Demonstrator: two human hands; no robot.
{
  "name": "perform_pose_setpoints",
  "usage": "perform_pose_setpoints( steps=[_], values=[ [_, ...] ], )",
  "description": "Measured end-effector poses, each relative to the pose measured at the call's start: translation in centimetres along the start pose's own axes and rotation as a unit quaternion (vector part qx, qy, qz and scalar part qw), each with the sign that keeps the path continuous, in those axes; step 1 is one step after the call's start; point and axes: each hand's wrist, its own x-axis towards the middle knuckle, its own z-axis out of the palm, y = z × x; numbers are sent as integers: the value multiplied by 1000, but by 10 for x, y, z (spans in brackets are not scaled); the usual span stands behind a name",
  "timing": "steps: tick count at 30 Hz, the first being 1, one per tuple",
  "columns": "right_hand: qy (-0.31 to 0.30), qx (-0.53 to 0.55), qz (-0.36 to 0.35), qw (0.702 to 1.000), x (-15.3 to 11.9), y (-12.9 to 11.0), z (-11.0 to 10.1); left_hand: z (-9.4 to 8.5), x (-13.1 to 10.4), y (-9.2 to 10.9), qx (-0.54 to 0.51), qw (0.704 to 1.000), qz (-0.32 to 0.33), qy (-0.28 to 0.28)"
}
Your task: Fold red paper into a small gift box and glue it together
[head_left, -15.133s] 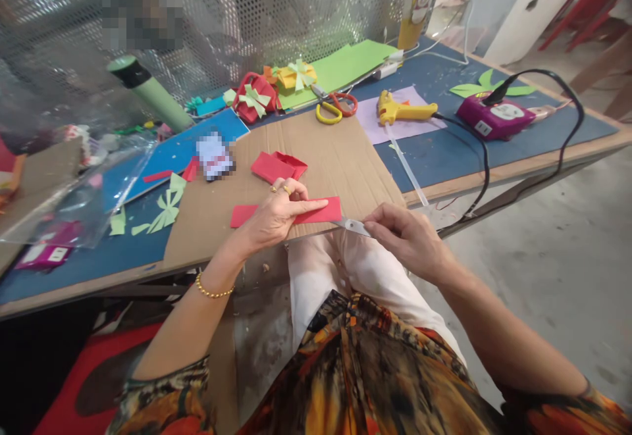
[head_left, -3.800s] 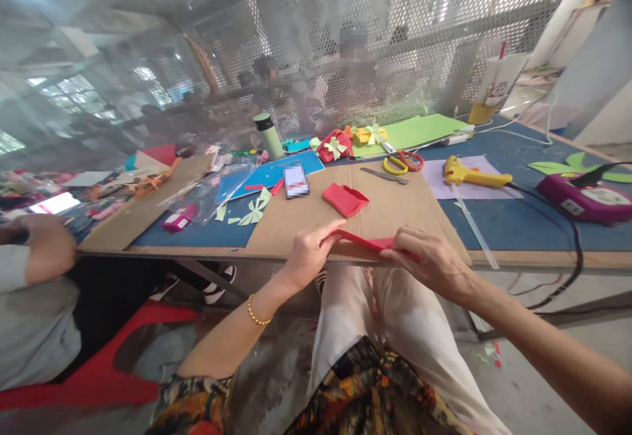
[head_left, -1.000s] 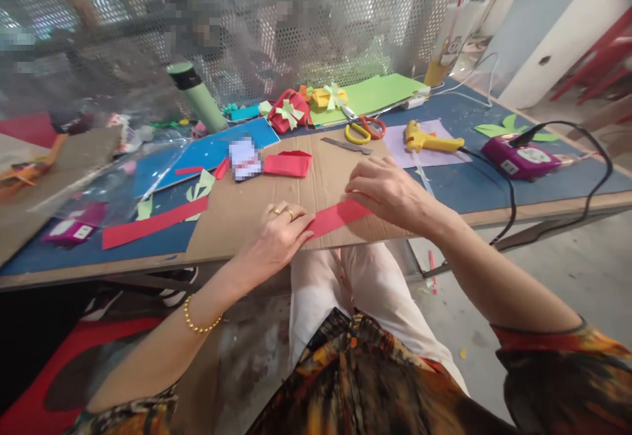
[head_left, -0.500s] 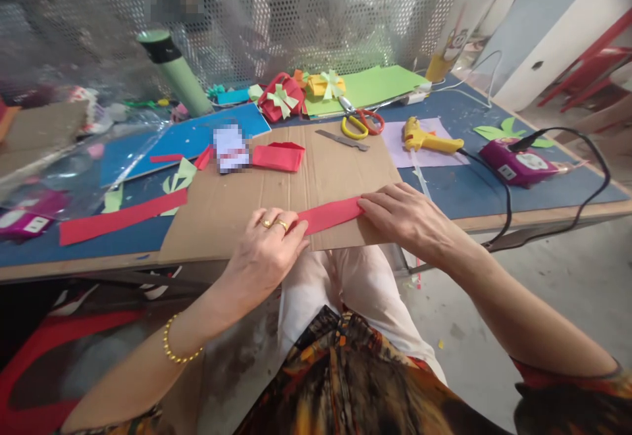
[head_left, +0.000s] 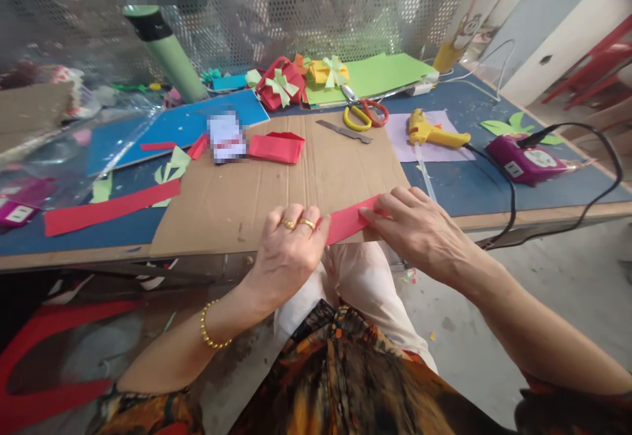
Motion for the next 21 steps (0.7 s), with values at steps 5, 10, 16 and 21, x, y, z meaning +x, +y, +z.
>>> perform_pose_setpoints(
  steps=[5, 10, 16, 21],
  values=[
    [7, 2, 11, 1000, -2, -4, 3, -20, -15, -1, 18, 1000, 22, 4],
    [32, -2, -11, 999, 7, -8, 4, -13, -30, -12, -25, 1000, -6, -11],
    [9, 79, 22, 997, 2, -5, 4, -4, -40, -27, -94, 994, -63, -11],
    [12, 155, 55, 986, -3, 0, 8, -3, -47, -33, -190, 972, -137, -10]
  ],
)
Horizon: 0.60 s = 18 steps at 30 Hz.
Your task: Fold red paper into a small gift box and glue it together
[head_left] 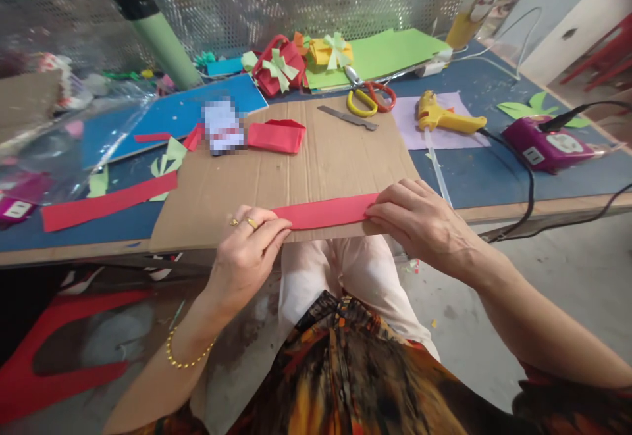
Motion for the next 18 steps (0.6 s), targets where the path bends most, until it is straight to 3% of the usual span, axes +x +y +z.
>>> perform_pose_setpoints(
  steps=[6, 9, 14, 18],
  values=[
    [27, 67, 10, 997, 2, 2, -5, 1, -1, -3, 2, 1000, 13, 0],
    [51, 79, 22, 995, 3, 4, -11, -1, 1, -5, 11, 999, 6, 34],
    [106, 184, 63, 975, 3, 12, -8, -2, 10, -11, -111, 976, -147, 116],
    [145, 308, 115, 933, 12, 10, 7, 5, 22, -8, -269, 905, -284, 165]
  ],
)
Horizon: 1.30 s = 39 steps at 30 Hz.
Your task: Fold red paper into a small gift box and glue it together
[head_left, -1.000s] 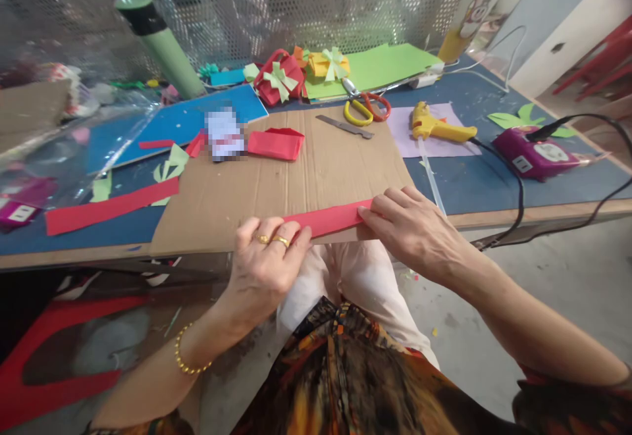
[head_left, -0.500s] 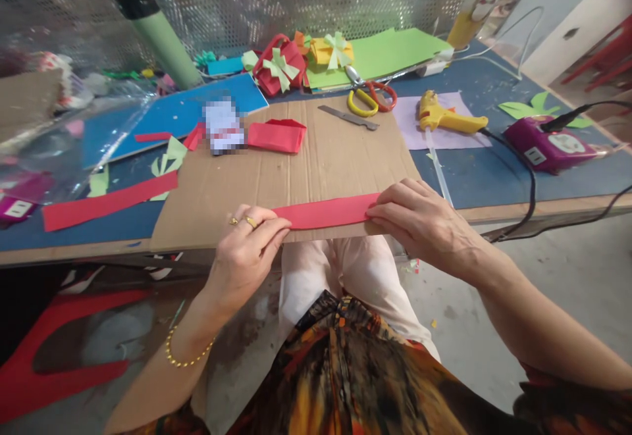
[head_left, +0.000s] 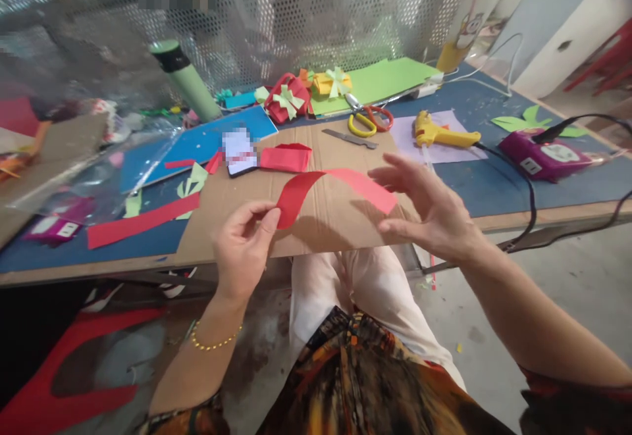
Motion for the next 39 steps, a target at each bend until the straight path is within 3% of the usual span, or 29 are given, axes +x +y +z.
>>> perform_pose_setpoints(
  steps=[5, 7, 9, 11, 12, 13, 15, 17, 18, 20, 22, 24, 28, 32, 39],
  values=[
    [-27, 134, 72, 988, 14, -14, 33, 32, -1, 12, -207, 966, -151, -31],
    [-14, 221, 108, 969, 20, -22, 44, 45, -5, 14, -253, 948, -184, -62],
    [35, 241, 120, 963, 28, -28, 49, 51, -8, 14, -252, 943, -184, -119],
    [87, 154, 94, 980, 36, -32, 45, 49, -9, 12, -197, 955, -137, -174],
    [106, 74, 66, 989, 40, -33, 41, 45, -8, 11, -148, 969, -87, -176],
    [116, -19, 31, 993, 44, -34, 35, 39, -7, 12, -88, 984, -21, -152],
    [105, -200, -45, 973, 50, -36, 25, 24, -3, 17, 61, 986, 149, -34],
    [48, -327, -123, 936, 52, -34, 21, 12, 0, 26, 190, 935, 297, 45],
    [10, -366, -160, 917, 51, -33, 21, 8, 1, 31, 238, 907, 345, 33],
    [-61, -406, -219, 885, 45, -27, 25, 8, -1, 36, 307, 859, 405, -57],
    [-101, -417, -241, 871, 33, -20, 30, 13, -4, 33, 348, 825, 422, -141],
    [-110, -411, -231, 875, 20, -13, 31, 19, -6, 25, 367, 809, 426, -170],
    [-97, -368, -189, 905, -2, -6, 21, 16, -7, 8, 357, 821, 413, -168],
    [-71, -327, -162, 928, -13, -5, 8, 2, -9, 7, 332, 835, 403, -172],
    [-43, -343, -171, 922, -18, -5, 8, -5, -20, 10, 342, 832, 412, -145]
  ],
)
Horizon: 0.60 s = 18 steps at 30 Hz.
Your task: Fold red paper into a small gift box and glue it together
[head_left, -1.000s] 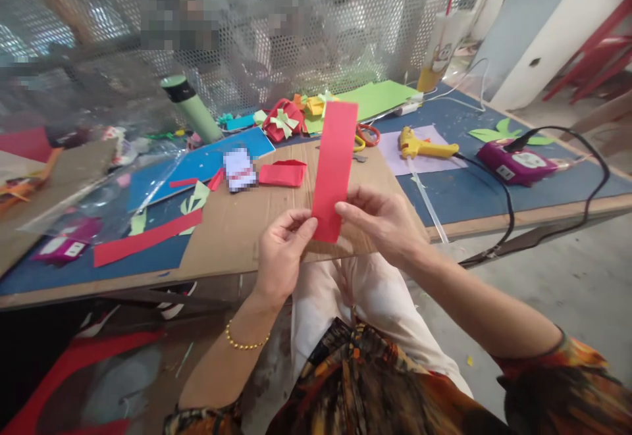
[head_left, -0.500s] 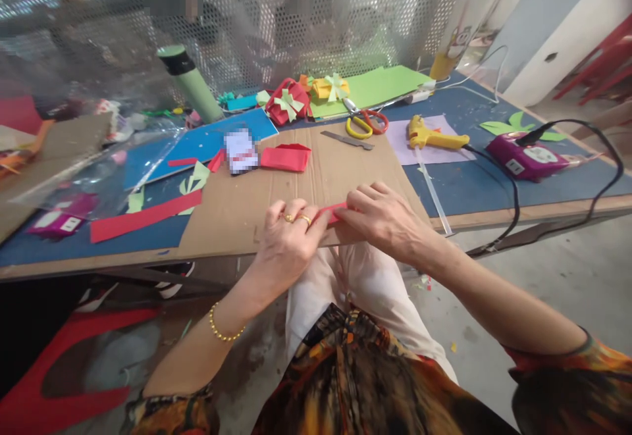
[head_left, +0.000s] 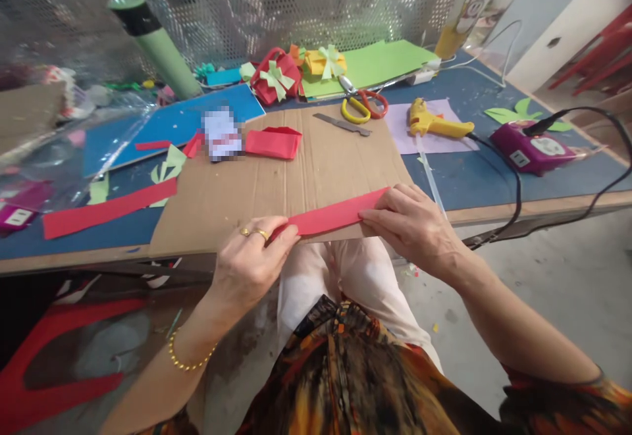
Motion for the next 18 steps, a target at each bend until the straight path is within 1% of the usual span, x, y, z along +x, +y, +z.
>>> perform_pose_setpoints(
  steps=[4, 6, 12, 15, 18],
  values=[
    [0, -27, -20, 999, 5, -7, 0, 7, 1, -9, 64, 998, 4, 23],
    [-9, -7, -17, 1000, 6, -7, -1, 8, 1, -14, 73, 997, 5, 15],
    [5, 91, 37, 995, -3, 1, -2, 2, -2, -21, -26, 998, -37, -35],
    [13, 115, 49, 992, -8, 2, -1, 2, -5, -24, -79, 994, -63, -43],
    [9, 121, 59, 991, -7, 4, 0, 4, -6, -28, -148, 983, -101, -47]
  ],
)
